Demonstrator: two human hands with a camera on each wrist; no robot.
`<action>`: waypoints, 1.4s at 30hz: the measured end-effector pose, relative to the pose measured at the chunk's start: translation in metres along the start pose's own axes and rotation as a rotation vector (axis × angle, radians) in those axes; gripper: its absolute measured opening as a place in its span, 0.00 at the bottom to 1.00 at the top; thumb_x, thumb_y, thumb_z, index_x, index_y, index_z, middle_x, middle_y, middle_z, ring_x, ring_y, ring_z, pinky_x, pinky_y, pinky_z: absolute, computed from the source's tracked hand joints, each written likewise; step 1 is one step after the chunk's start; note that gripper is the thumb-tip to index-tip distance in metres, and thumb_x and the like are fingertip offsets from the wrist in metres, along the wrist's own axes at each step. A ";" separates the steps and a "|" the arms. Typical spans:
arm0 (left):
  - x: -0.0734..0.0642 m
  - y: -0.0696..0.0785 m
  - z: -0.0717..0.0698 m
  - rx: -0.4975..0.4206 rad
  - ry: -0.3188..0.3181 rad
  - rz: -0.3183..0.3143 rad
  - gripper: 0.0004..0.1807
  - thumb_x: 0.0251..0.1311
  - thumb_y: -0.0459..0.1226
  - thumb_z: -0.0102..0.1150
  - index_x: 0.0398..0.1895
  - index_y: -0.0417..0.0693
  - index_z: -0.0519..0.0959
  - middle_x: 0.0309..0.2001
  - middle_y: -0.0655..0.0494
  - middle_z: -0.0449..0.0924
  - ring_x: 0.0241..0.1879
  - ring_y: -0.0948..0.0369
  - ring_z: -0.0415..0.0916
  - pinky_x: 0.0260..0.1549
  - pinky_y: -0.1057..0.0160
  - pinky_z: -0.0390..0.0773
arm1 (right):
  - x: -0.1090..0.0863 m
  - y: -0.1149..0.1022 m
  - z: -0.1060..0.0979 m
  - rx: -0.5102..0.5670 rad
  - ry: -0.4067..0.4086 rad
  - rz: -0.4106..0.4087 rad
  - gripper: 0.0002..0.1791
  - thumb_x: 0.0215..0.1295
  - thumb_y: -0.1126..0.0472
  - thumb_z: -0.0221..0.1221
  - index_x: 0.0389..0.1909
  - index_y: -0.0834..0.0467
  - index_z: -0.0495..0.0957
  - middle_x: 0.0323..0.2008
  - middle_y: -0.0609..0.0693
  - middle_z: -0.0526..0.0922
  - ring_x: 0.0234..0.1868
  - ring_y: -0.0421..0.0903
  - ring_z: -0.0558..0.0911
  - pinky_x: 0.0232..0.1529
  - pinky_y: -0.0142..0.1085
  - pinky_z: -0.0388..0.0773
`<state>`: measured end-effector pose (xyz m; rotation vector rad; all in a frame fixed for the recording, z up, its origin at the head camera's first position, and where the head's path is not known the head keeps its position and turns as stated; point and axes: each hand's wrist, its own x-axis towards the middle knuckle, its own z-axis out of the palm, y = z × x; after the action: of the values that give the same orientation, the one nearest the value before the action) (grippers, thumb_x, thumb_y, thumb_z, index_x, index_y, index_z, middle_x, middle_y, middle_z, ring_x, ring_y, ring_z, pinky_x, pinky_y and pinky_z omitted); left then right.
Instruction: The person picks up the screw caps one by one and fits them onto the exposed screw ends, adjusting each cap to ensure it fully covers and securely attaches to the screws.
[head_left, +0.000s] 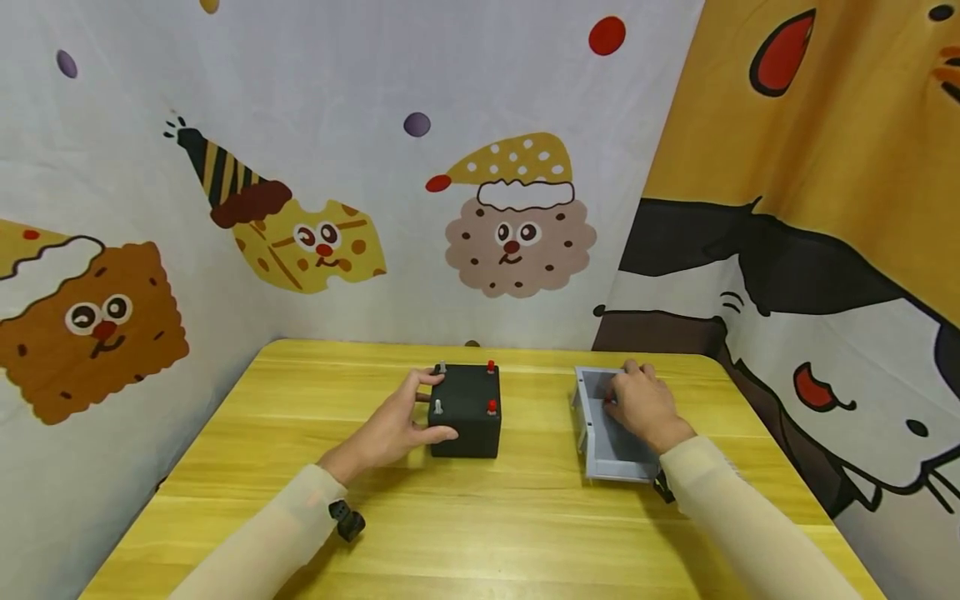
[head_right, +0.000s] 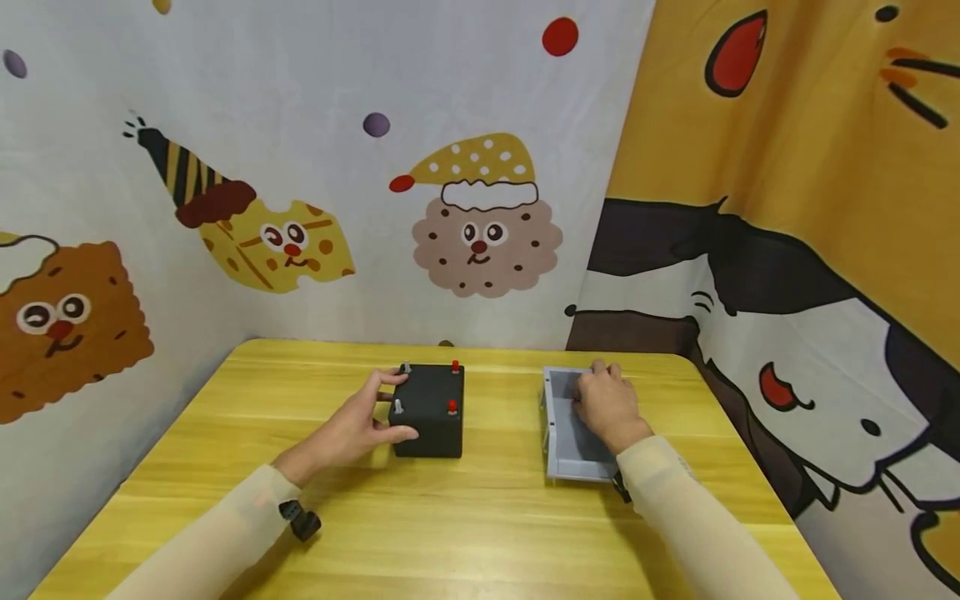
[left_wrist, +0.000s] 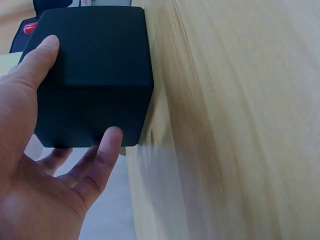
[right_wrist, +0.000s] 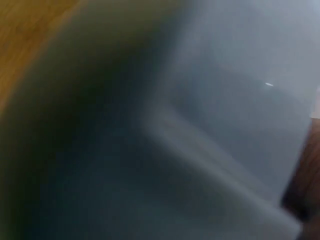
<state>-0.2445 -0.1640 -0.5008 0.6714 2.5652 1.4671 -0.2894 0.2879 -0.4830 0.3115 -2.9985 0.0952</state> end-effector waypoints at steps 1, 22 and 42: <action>0.000 0.000 0.000 0.002 0.000 -0.001 0.49 0.73 0.52 0.82 0.86 0.52 0.61 0.97 0.47 0.49 0.82 0.38 0.75 0.54 0.62 0.95 | 0.001 -0.001 0.001 -0.008 0.005 0.011 0.09 0.69 0.59 0.83 0.32 0.57 0.93 0.54 0.66 0.86 0.58 0.72 0.82 0.56 0.72 0.86; -0.001 0.000 0.003 -0.012 0.000 -0.018 0.49 0.73 0.51 0.83 0.86 0.51 0.62 0.97 0.49 0.50 0.82 0.40 0.75 0.55 0.62 0.94 | -0.006 0.000 0.001 0.040 0.081 0.043 0.11 0.67 0.61 0.80 0.26 0.54 0.91 0.54 0.65 0.88 0.58 0.69 0.83 0.54 0.66 0.80; -0.001 0.003 0.001 0.002 0.004 -0.015 0.49 0.74 0.51 0.82 0.86 0.51 0.61 0.97 0.49 0.49 0.82 0.39 0.75 0.55 0.62 0.94 | -0.015 -0.006 -0.019 0.248 0.284 -0.001 0.09 0.66 0.62 0.81 0.31 0.57 0.89 0.53 0.64 0.89 0.53 0.67 0.87 0.54 0.62 0.72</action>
<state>-0.2423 -0.1624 -0.4994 0.6490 2.5694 1.4637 -0.2715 0.2866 -0.4655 0.2948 -2.7049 0.4715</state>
